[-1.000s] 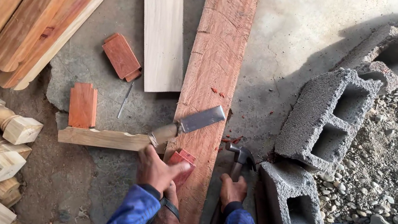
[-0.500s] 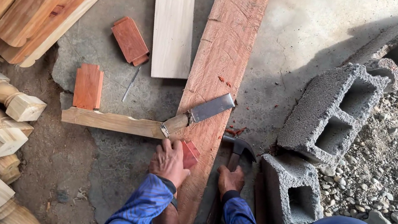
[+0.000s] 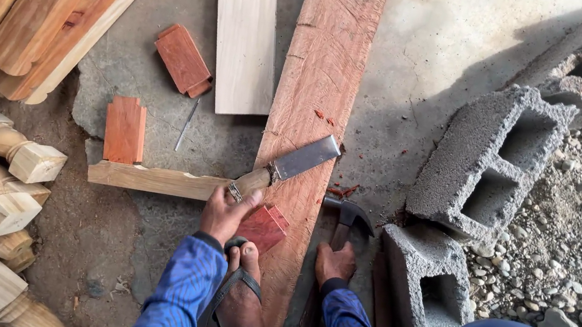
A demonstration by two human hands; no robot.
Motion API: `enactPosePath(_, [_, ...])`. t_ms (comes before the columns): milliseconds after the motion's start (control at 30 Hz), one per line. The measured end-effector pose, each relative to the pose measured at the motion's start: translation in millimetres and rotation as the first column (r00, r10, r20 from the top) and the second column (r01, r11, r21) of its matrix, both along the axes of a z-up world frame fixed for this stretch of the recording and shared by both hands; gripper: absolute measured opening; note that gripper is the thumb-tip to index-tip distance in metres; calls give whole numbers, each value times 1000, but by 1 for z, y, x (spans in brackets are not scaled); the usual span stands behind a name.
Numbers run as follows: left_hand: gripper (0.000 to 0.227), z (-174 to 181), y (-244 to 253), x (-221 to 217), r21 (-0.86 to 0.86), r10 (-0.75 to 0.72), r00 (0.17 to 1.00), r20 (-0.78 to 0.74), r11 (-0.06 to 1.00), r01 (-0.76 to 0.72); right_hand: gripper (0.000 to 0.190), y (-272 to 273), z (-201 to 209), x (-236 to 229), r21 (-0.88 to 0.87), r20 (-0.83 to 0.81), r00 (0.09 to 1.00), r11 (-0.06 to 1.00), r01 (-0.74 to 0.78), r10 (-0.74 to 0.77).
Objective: Fitting and assembling wooden joint components using a hammer and marking tools.
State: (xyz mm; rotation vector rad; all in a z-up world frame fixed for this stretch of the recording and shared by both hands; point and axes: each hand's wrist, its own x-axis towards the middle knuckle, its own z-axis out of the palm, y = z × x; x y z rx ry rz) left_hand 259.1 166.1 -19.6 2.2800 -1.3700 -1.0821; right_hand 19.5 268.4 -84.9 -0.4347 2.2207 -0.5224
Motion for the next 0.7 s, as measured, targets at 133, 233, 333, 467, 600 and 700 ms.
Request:
enactPosePath(133, [73, -1, -19, -2, -143, 45, 964, -262, 986, -85, 44, 1, -3, -2, -21, -19, 1000, 1000, 18, -19])
enactPosePath(233, [55, 39, -30, -18, -306, 40, 956, -291, 943, -132, 41, -1, 1, -7, -58, -34, 997, 996, 65, -67])
enactPosePath(333, [49, 108, -45, -42, -509, -95, 857, -507, 835, -208, 29, -10, 27, -13, -259, 99, 982, 948, 182, -162])
enactPosePath(467, [56, 178, -64, -46, -592, -337, 584, -738, 740, -320, 17, -49, 138, -23, -583, 497, 868, 730, 357, -27])
enactPosePath(600, [59, 194, -72, -62, -445, -363, 267, -893, 802, -398, 15, -30, 243, -30, -605, 625, 769, 706, 367, 136])
enactPosePath(700, [48, 183, -73, -67, -504, -395, 394, -830, 834, -225, 25, -9, 245, -53, -651, 542, 802, 729, 212, 251])
